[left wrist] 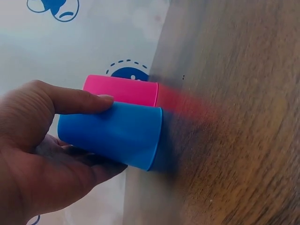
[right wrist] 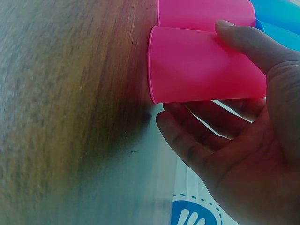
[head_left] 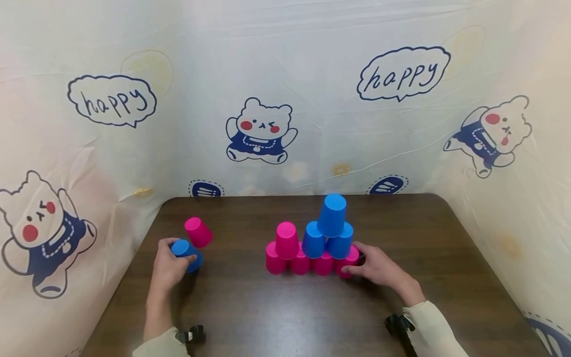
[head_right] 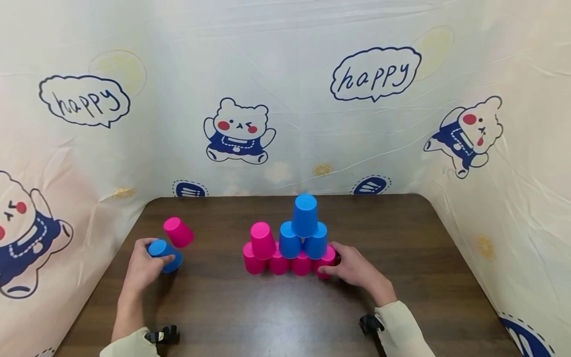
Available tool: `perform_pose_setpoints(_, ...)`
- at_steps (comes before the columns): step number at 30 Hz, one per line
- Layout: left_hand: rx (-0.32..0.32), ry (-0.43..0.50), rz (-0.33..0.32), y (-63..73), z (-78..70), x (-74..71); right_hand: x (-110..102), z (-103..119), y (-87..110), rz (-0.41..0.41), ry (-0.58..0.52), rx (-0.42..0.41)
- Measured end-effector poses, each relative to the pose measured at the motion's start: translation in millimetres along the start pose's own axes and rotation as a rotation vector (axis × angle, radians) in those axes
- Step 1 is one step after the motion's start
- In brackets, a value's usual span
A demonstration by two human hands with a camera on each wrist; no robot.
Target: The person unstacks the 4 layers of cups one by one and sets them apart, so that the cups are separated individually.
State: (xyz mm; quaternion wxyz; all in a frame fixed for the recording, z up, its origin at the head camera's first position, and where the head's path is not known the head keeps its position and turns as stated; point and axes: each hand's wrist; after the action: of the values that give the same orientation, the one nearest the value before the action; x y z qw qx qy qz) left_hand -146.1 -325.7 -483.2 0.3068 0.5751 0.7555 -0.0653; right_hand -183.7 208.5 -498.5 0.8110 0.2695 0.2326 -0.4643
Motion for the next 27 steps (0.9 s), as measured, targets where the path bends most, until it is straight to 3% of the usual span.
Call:
perform_pose_setpoints(4, 0.026, 0.023, -0.029, 3.7, -3.6, 0.2, 1, 0, -0.2, 0.001, 0.003, -0.002)
perform_pose_setpoints(7, 0.093, 0.038, -0.089, 10.0, -13.2, -1.0, 1, 0, -0.2, 0.003, 0.003, -0.002)
perform_pose_setpoints(12, 0.245, 0.058, -0.192, 26.4, -41.8, -5.1, 1, -1, -0.3, -0.003, 0.002, 0.004)
perform_pose_setpoints(17, 0.375, 0.089, -0.251, 45.8, -70.8, -3.4, 1, -2, -0.4, -0.006, 0.004, 0.008)
perform_pose_setpoints(22, 0.527, 0.155, -0.264, 60.0, -96.1, 6.7, 1, -2, -0.8, -0.006, 0.006, -0.006)
perform_pose_setpoints(27, 0.630, 0.162, -0.223, 65.3, -112.7, 23.0, 1, -2, -0.8, -0.007, 0.008, -0.018)
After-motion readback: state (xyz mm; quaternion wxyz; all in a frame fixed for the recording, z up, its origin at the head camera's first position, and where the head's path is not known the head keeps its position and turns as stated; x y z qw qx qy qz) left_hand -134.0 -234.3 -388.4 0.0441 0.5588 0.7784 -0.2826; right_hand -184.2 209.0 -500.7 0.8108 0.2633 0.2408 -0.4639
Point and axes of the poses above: each hand's wrist, its own y-axis away from the middle knuckle, its own x-axis out of the palm, z = x × y, and after that the axes turned 3 degrees about z, right-handed
